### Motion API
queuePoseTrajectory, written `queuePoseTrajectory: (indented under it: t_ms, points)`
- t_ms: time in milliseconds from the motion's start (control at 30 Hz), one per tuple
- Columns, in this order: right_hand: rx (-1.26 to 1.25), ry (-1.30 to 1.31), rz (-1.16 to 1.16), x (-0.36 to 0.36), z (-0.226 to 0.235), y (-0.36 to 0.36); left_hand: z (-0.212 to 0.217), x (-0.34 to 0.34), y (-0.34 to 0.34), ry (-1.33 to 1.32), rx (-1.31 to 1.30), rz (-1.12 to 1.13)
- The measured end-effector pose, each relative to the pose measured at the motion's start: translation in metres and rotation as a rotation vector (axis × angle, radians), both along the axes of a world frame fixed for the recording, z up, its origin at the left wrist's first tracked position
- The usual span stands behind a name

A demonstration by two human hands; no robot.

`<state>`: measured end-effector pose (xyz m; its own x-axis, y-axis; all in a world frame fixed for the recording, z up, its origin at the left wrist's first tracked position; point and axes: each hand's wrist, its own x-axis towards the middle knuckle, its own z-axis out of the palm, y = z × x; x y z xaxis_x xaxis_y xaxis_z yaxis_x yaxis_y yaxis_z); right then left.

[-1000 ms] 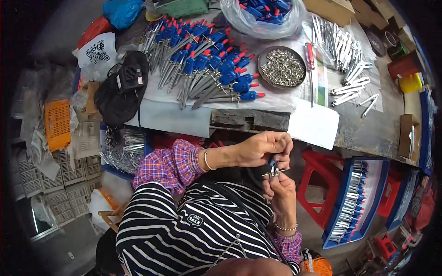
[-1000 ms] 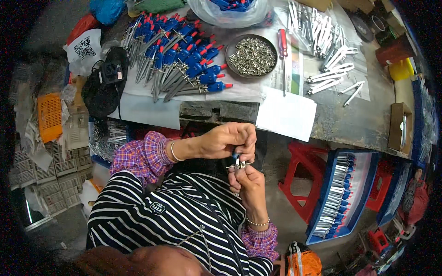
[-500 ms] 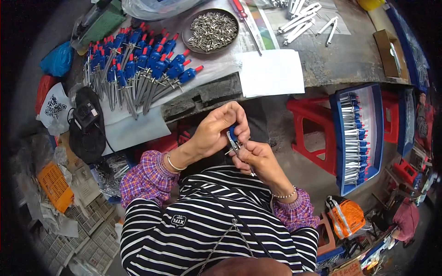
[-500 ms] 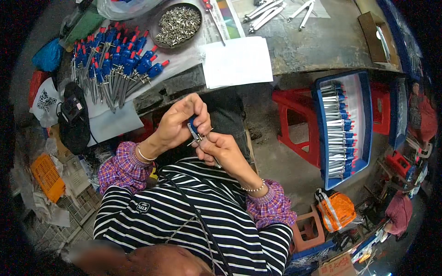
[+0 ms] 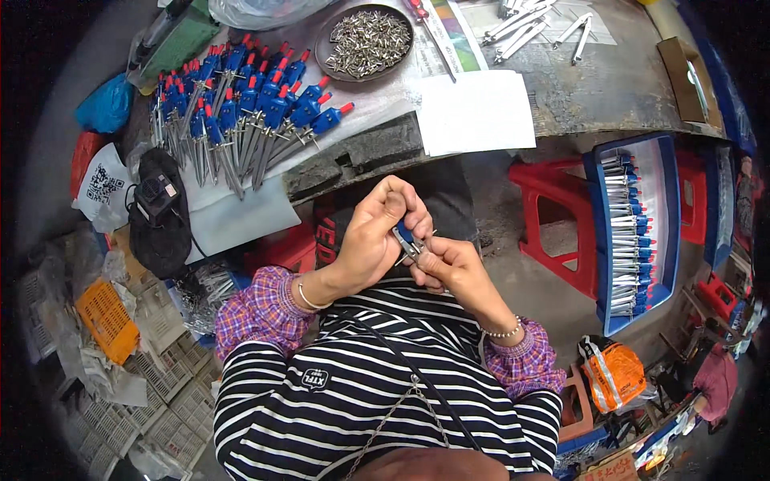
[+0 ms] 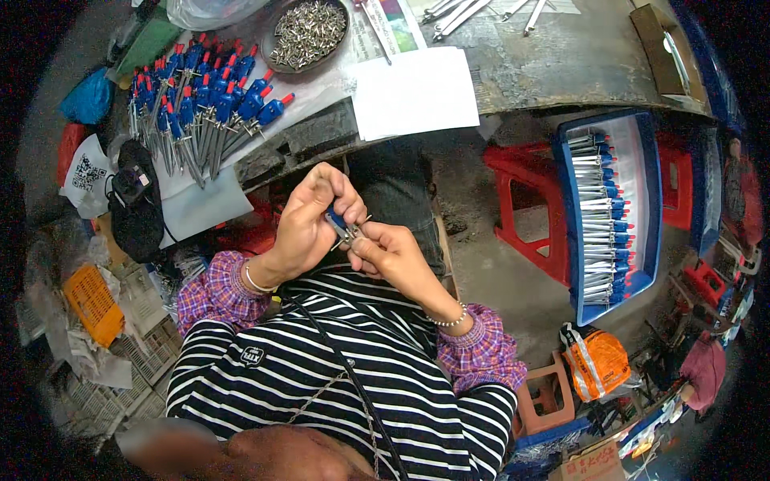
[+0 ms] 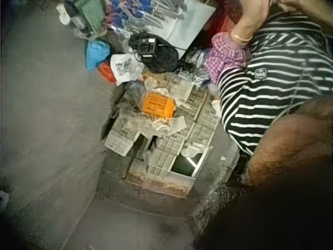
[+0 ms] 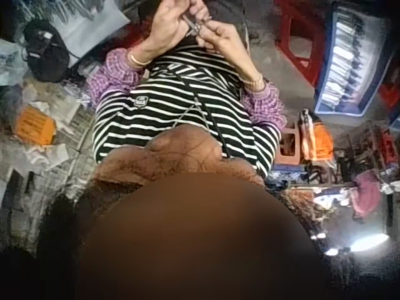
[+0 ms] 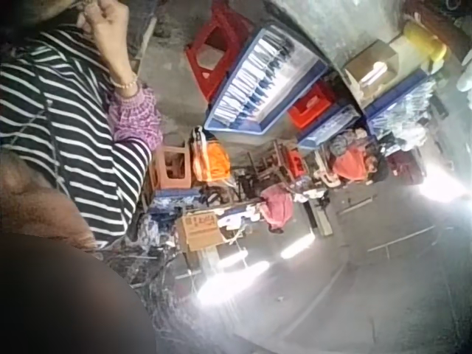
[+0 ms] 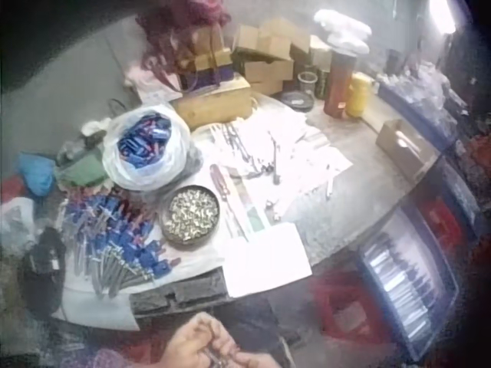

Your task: Assembling small hand tools by inserting metal bits into plastic handles.

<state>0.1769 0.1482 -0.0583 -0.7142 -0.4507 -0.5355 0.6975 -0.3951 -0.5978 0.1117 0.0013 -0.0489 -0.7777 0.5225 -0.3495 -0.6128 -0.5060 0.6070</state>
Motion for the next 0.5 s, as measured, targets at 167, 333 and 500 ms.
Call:
queuePoseTrajectory:
  t_ms: [167,333,500]
  points:
    - [0.051,0.055,0.050,-0.002,-0.002,0.004,0.001,0.001,-0.001,0.004,-0.004,0.044]
    - [0.126,0.115,0.064,-0.002,-0.001,0.005,0.004,0.007,0.003,0.074,-0.061,0.076]
    - [0.239,0.189,0.059,-0.002,-0.007,0.005,0.001,-0.003,-0.002,0.105,-0.044,0.013]
